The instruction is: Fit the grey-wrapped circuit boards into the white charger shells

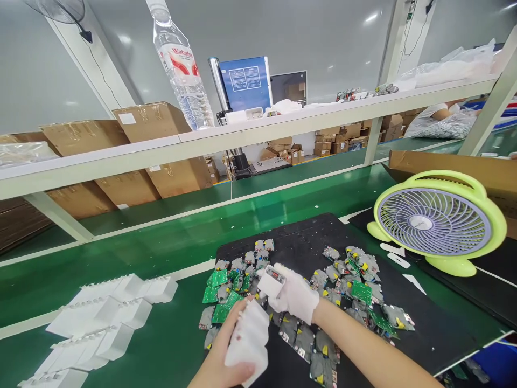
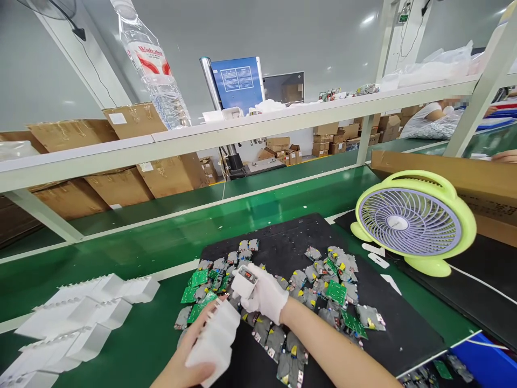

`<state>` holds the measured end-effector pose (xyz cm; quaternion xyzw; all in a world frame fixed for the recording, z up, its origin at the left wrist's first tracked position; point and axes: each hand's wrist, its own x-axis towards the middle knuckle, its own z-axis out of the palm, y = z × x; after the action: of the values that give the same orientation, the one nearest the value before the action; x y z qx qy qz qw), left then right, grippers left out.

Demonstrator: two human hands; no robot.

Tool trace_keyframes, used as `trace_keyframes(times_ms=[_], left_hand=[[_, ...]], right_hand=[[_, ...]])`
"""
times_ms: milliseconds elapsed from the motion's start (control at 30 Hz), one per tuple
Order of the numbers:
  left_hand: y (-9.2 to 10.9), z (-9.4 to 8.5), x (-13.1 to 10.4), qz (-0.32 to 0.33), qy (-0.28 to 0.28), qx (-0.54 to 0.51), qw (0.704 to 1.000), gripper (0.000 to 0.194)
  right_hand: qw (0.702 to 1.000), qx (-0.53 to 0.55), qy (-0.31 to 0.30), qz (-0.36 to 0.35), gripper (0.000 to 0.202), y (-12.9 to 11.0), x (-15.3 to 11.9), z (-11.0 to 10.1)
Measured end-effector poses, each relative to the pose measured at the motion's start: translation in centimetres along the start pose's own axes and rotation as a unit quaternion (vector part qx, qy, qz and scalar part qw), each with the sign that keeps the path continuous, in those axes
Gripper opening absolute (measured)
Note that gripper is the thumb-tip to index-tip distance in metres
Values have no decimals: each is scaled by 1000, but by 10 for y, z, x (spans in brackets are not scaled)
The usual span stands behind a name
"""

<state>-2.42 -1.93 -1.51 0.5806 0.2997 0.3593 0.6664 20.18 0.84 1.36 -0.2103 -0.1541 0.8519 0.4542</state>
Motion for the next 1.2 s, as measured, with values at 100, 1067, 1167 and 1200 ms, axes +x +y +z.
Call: trace_keyframes(times_ms=[100, 1067, 1167, 1200], left_hand=[[0, 8, -1, 5, -14, 167, 986, 87], [20, 35, 6, 12, -163, 300, 940, 85], [16, 33, 7, 14, -169, 341, 925, 88], [15, 32, 7, 14, -168, 353, 920, 88]], right_hand=[[1000, -9, 21, -13, 43, -2, 0, -2], [997, 49, 36, -53, 44, -10, -12, 16], [997, 48, 27, -50, 40, -9, -15, 18], [998, 47, 23, -47, 39, -8, -15, 18]])
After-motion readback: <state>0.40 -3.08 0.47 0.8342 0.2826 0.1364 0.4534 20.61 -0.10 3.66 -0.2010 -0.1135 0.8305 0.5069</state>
